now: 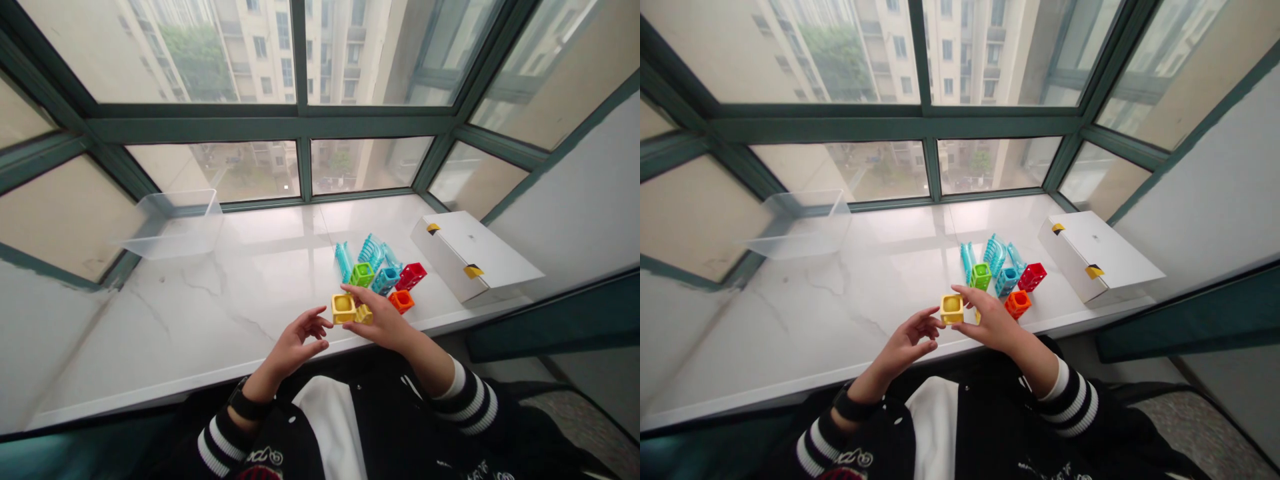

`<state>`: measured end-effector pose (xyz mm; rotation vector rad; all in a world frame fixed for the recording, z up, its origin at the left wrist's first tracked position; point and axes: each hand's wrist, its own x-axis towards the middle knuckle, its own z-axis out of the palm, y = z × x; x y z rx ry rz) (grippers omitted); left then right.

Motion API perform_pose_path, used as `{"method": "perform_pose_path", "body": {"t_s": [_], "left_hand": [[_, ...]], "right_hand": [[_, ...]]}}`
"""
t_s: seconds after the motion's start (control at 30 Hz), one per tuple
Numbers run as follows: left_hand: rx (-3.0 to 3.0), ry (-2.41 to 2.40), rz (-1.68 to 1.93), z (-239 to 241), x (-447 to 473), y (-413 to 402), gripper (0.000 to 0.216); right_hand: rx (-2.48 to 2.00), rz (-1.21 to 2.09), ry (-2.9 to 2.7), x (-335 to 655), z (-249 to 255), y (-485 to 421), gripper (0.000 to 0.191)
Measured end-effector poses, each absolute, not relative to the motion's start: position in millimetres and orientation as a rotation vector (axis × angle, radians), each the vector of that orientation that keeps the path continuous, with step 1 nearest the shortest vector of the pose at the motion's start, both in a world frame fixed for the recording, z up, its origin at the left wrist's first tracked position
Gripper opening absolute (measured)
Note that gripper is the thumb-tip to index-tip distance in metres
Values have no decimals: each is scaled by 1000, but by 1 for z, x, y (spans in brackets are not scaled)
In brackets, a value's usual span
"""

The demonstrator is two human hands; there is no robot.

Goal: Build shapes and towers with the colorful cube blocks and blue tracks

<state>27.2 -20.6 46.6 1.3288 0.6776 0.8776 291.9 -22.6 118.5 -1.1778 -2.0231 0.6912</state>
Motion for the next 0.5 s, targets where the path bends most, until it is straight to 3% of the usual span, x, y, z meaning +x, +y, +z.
{"method": "perform_pose_path", "body": {"t_s": [0.17,0.5], "left_hand": [[1594,792,804,46,51,-8,65],[2050,913,681,-20,111,23,72]], "right_hand": [[-1315,610,-1914,337,128,-27,56],[-1424,500,-1775,383,117,-33,55]]}}
